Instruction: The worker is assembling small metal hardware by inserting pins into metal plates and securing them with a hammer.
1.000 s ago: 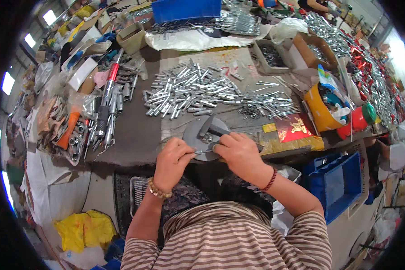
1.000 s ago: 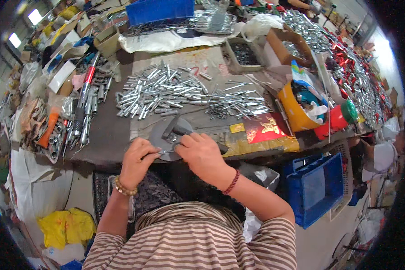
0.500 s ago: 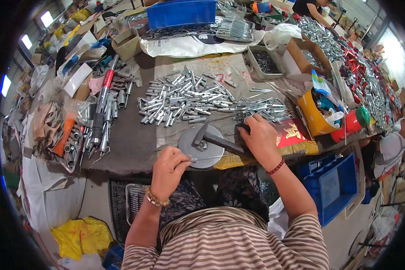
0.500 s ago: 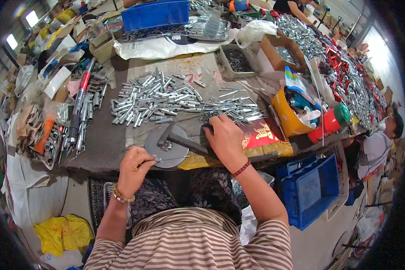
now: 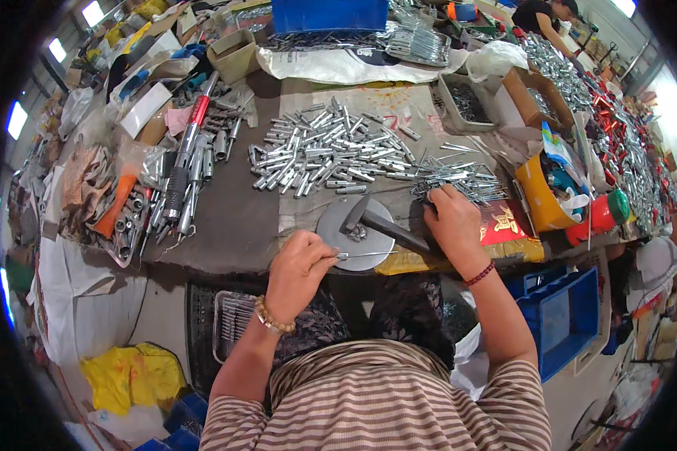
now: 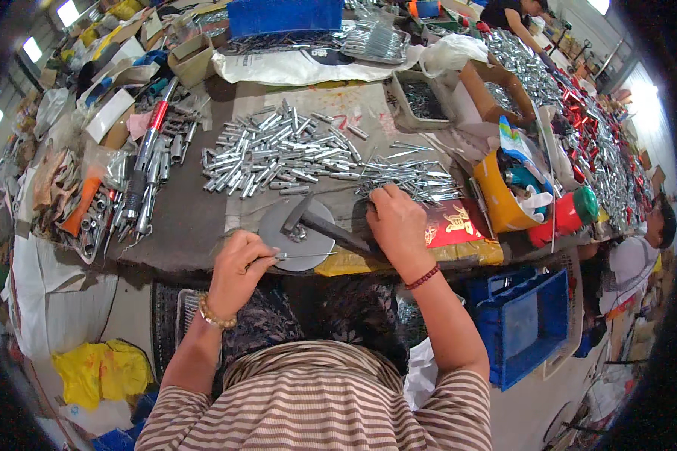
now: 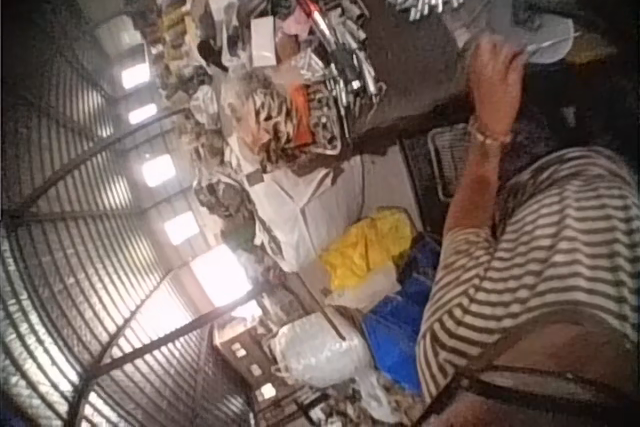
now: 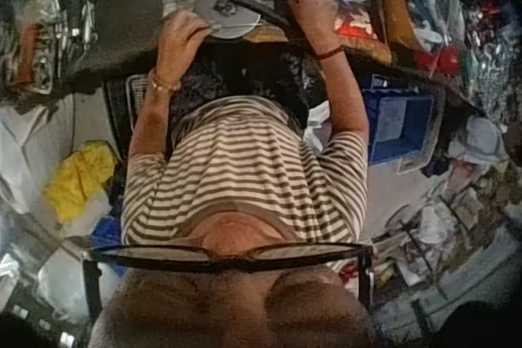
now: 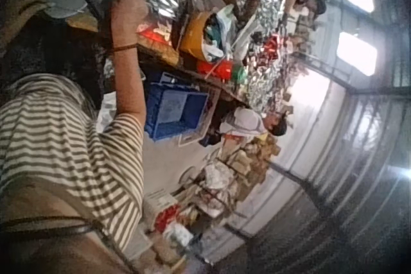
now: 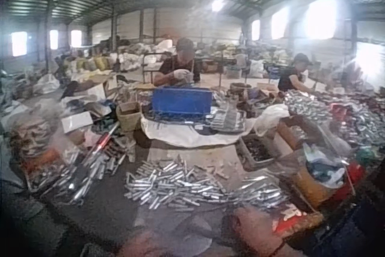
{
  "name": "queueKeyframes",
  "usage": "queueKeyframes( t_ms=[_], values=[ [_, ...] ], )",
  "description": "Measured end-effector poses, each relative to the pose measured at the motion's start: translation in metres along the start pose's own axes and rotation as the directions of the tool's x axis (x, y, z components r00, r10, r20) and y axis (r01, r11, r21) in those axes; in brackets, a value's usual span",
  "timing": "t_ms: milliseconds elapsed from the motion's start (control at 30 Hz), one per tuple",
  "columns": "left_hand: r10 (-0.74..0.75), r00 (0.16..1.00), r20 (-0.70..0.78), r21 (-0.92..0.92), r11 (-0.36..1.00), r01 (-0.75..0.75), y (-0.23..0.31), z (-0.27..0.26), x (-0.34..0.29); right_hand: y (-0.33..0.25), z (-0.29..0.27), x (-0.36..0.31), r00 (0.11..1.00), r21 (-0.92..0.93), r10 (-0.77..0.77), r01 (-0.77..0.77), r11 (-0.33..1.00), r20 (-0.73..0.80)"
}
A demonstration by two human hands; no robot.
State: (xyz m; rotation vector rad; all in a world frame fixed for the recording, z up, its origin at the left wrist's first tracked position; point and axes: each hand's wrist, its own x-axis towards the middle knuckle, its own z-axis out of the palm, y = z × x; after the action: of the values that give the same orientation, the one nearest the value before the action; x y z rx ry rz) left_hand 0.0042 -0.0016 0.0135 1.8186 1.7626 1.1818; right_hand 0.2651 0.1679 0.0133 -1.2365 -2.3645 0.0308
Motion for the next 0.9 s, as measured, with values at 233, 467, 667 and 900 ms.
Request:
queueKeyframes(
  t_ms=[233,467,667,900],
  values=[
    [0.038,0.999,-0.018,0.061,0.997,-0.037,0.001,0.001,-0.001,-0.067,-0.034,-0.003,0.965,0.462,-0.252,0.191,0.866,0.074],
    [0.087,0.995,-0.041,0.140,0.987,-0.081,0.003,0.003,0.000,-0.097,-0.012,-0.007,0.898,0.477,-0.437,0.358,0.803,0.061],
    [0.110,0.993,-0.045,0.162,0.982,-0.101,0.002,0.002,0.001,-0.100,-0.012,-0.005,0.877,0.444,-0.474,0.397,0.803,0.072],
    [0.112,0.993,-0.047,0.163,0.981,-0.103,0.004,0.001,0.000,-0.100,-0.015,0.003,0.845,0.450,-0.523,0.429,0.783,0.106]
  ],
)
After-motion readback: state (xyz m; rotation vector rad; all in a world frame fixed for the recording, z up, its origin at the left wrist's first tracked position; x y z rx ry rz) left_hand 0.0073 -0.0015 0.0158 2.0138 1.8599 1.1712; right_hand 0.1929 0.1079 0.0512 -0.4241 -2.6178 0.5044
